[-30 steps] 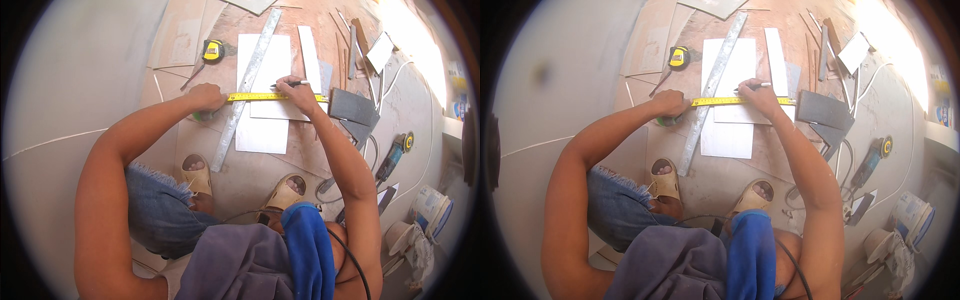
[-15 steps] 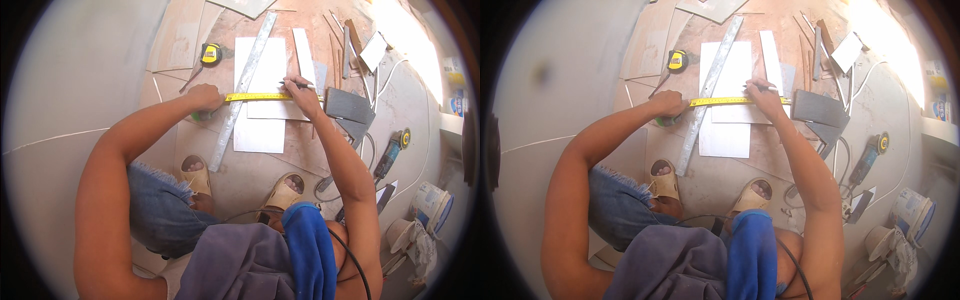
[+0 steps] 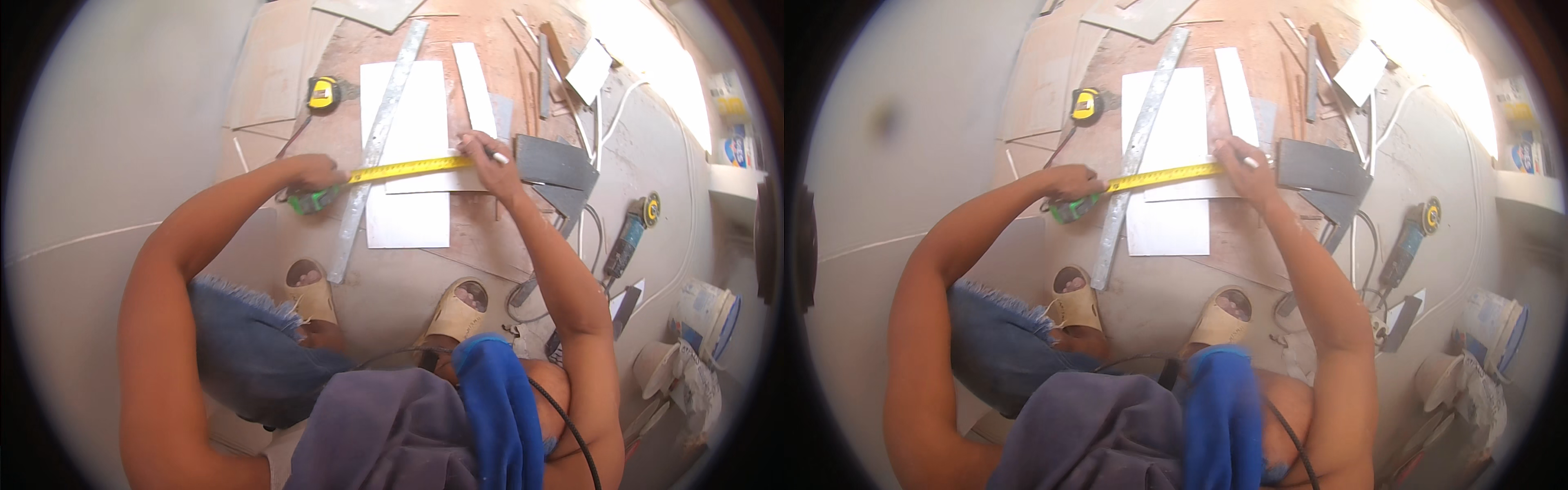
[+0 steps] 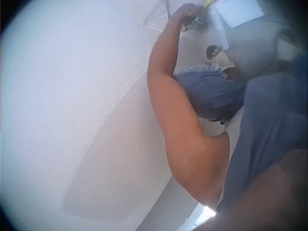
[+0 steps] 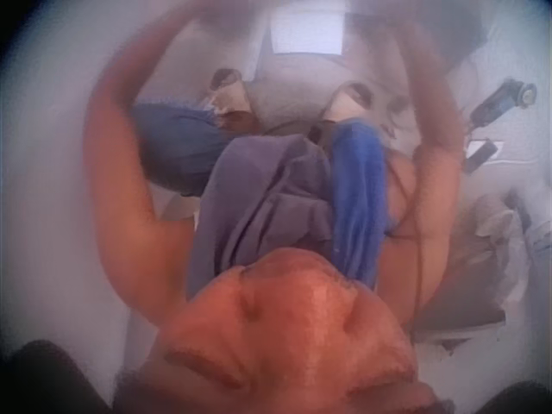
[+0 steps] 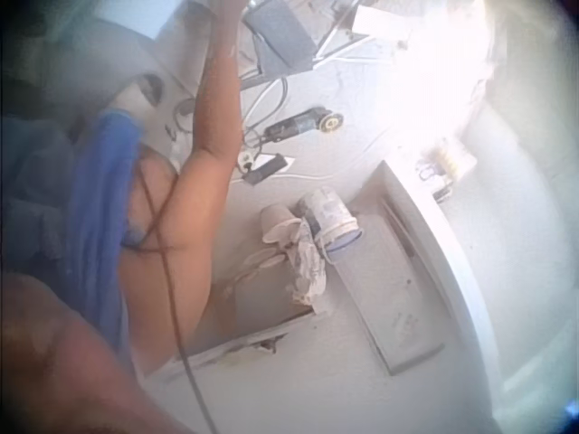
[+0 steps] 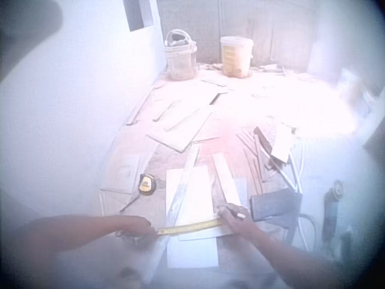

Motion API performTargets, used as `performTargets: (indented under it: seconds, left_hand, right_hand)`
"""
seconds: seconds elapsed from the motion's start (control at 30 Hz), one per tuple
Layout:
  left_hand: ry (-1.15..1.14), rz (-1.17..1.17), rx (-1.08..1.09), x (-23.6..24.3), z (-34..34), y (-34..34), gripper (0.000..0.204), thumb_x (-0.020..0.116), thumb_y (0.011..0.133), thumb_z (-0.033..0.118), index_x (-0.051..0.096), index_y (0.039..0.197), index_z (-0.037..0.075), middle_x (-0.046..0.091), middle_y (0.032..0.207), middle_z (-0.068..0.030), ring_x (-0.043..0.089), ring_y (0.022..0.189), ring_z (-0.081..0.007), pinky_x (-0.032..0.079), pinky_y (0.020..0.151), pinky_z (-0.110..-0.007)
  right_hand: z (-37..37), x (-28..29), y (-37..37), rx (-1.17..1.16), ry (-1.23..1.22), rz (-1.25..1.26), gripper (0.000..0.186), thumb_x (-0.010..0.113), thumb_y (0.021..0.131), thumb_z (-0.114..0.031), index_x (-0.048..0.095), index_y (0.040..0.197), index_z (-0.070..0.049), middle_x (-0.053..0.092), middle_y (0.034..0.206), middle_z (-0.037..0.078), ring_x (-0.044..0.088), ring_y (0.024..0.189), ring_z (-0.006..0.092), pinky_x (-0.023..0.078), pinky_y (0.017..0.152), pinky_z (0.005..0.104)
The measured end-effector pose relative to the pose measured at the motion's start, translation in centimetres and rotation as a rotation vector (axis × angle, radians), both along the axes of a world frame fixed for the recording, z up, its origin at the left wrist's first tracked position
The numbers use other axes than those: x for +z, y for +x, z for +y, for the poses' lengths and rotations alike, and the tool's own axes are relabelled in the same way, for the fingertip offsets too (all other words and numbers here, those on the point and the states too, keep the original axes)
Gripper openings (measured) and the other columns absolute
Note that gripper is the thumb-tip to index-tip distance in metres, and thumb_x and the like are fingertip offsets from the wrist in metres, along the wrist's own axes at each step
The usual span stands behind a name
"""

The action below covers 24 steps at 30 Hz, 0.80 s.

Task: The person measures and marks a white rectangular tile with a tape measure and marker, then uses a metal straightedge to guide an angle grinder while cutting along the marked line. The person repeats the measure-mark-cut sequence on the same tile.

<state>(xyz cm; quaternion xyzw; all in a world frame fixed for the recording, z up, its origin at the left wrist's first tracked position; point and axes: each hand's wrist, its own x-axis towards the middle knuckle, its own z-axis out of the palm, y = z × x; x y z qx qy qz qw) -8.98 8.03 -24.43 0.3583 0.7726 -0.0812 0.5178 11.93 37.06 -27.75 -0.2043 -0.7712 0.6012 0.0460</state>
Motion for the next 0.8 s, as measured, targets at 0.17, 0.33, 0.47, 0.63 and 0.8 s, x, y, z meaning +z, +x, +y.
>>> performTargets:
  seconds: [0.17, 0.33, 0.47, 0.63, 0.8]
  left_hand:
    - [-0.029, -0.083, -0.031, -0.5, -1.3, 1.5, 0.071, 0.043, 0.096, 0.057, 0.064, 0.117, -0.007, 0.066, 0.113, -0.0298, 0.065, 0.105, -0.0398, 0.048, 0.093, -0.044]
    - [-0.054, -0.106, 0.011, -0.9, -1.5, 2.3, 0.072, 0.042, 0.097, 0.059, 0.063, 0.119, -0.007, 0.065, 0.114, -0.0302, 0.064, 0.107, -0.0395, 0.048, 0.094, -0.044]
    - [-0.003, -0.097, 0.007, -1.7, -2.3, 2.5, 0.073, 0.042, 0.097, 0.059, 0.063, 0.120, -0.007, 0.065, 0.113, -0.0302, 0.064, 0.105, -0.0391, 0.048, 0.092, -0.044]
    - [-0.038, -0.125, 0.006, -1.3, -2.2, 2.9, 0.071, 0.041, 0.097, 0.058, 0.062, 0.122, -0.006, 0.065, 0.113, -0.0290, 0.065, 0.104, -0.0387, 0.049, 0.091, -0.044]
    - [-0.052, -0.091, -0.025, -1.4, -1.9, 3.0, 0.071, 0.042, 0.096, 0.058, 0.062, 0.124, -0.004, 0.066, 0.114, -0.0280, 0.064, 0.104, -0.0382, 0.049, 0.092, -0.044]
  right_hand:
    - [-3.6, 0.4, 2.9, 0.038, 0.072, 0.010, 0.028, 0.058, 0.098, -0.022, 0.068, 0.113, 0.000, 0.072, 0.104, 0.015, 0.067, 0.100, 0.0214, 0.050, 0.090, 0.0323]
    - [-4.8, -0.5, 4.6, 0.097, 0.284, 0.167, 0.026, 0.058, 0.099, -0.017, 0.066, 0.114, 0.002, 0.070, 0.102, 0.018, 0.068, 0.093, 0.0241, 0.052, 0.085, 0.0326]
    - [-4.6, -0.5, 4.4, 0.096, 0.274, 0.165, 0.025, 0.058, 0.099, -0.017, 0.066, 0.113, 0.002, 0.070, 0.103, 0.018, 0.068, 0.094, 0.0253, 0.052, 0.086, 0.0332]
    - [-4.7, 0.4, 4.2, 0.058, 0.185, 0.093, 0.028, 0.057, 0.097, -0.019, 0.064, 0.114, 0.001, 0.070, 0.104, 0.020, 0.068, 0.097, 0.0295, 0.051, 0.088, 0.0357]
    - [-4.8, -0.4, 2.1, 0.039, -0.218, -0.037, 0.019, 0.058, 0.090, -0.020, 0.064, 0.097, -0.003, 0.068, 0.090, 0.006, 0.064, 0.084, 0.0128, 0.049, 0.076, 0.0285]
